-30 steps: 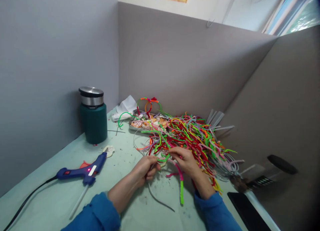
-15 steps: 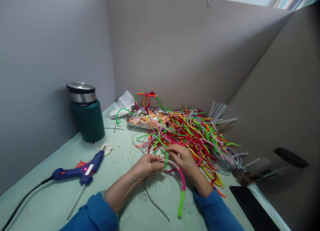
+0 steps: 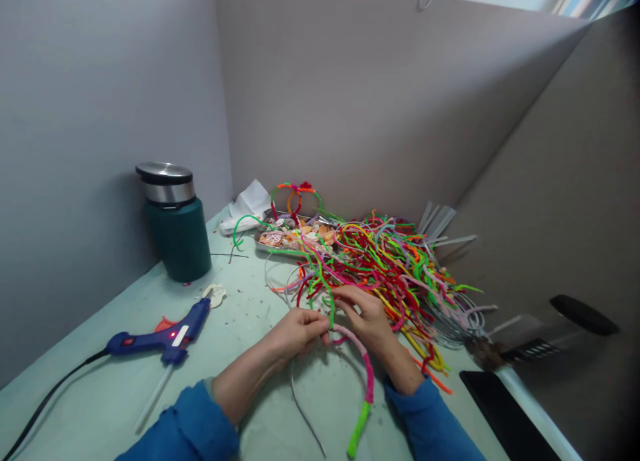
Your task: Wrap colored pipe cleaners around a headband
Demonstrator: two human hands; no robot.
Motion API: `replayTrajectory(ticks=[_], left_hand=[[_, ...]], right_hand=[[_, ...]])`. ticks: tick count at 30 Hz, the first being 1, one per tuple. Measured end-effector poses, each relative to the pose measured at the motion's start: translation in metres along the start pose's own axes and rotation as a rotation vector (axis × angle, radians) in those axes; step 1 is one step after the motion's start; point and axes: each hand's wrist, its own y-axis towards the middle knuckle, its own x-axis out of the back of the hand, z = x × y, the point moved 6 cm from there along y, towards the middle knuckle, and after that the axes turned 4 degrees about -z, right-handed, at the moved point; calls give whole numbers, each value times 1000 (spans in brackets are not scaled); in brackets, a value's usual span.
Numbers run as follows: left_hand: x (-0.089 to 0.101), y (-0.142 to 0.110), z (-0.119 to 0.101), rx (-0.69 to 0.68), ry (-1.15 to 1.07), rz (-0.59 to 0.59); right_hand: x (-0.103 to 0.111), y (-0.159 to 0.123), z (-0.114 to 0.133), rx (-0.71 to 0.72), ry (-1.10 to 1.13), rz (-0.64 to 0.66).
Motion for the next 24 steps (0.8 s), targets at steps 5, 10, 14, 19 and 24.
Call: replayTrajectory(ticks=[5,10,14,19,24], left_hand=[[3,1,-2,-36,-82,-41],[10,4,-3,-103,-60,-144],[14,4,-5,-96,-8,-204],[18,2,-14,-187,-30,-274],[13,4,-6,-130,-148,-168]], right_hand=[[-6,-4,-17,-405,283,26],[-27,-15,-19,-693,605,207],[-38,-19,-17,-756,753,270],[-46,-21,-14,-729,879,328],[-57,-21,-5,-541,803,393]])
